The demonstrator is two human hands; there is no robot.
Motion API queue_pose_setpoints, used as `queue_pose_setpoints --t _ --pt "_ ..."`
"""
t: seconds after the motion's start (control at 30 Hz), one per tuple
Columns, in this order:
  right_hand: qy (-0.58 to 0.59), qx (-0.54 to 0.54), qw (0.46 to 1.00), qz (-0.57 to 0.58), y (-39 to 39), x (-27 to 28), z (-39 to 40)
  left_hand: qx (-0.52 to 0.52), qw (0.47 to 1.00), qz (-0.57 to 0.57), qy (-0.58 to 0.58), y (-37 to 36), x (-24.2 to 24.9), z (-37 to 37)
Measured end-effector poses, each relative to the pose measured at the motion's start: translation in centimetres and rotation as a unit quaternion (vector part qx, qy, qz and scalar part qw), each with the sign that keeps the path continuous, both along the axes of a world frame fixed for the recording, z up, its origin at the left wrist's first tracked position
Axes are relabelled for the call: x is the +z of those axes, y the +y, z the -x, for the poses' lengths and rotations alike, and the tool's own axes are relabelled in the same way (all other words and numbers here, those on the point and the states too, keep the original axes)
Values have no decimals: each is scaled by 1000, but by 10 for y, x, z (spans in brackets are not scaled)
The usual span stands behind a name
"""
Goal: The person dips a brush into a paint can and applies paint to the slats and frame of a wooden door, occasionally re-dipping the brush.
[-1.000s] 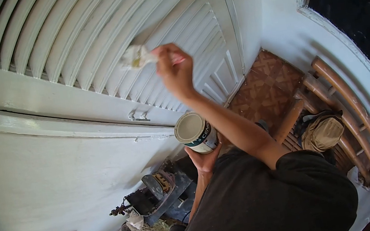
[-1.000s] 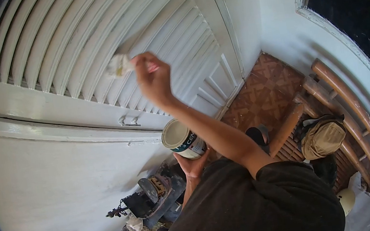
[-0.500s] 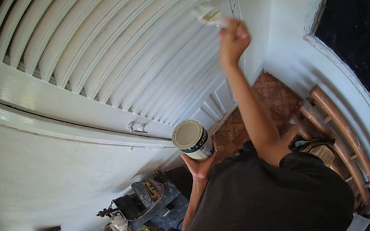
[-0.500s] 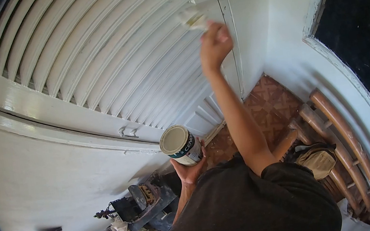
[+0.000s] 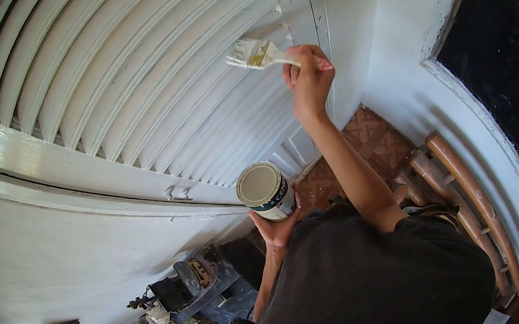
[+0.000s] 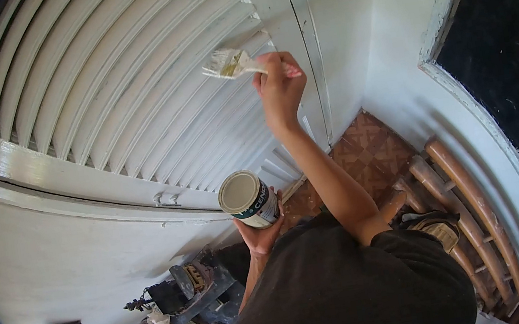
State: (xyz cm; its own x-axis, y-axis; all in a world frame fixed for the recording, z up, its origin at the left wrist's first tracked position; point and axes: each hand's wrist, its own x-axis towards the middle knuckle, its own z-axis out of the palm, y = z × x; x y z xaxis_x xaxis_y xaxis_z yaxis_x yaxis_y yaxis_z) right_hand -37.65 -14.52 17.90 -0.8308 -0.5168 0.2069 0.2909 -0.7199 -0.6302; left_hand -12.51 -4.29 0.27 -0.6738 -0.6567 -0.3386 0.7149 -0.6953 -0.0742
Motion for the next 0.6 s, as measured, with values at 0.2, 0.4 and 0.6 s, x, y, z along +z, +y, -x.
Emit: queue_pose_setpoints --t 0.2,0.4,0.6 --pt "4 -84 996 4 -34 9 57 -1 999 -32 -2 1 3 14" --pt "34 -167 985 -31 -42 9 57 3 999 -41 -8 4 4 25" --pt "-23 -213 977 -16 -56 12 41 5 1000 -28 8 6 0 31"
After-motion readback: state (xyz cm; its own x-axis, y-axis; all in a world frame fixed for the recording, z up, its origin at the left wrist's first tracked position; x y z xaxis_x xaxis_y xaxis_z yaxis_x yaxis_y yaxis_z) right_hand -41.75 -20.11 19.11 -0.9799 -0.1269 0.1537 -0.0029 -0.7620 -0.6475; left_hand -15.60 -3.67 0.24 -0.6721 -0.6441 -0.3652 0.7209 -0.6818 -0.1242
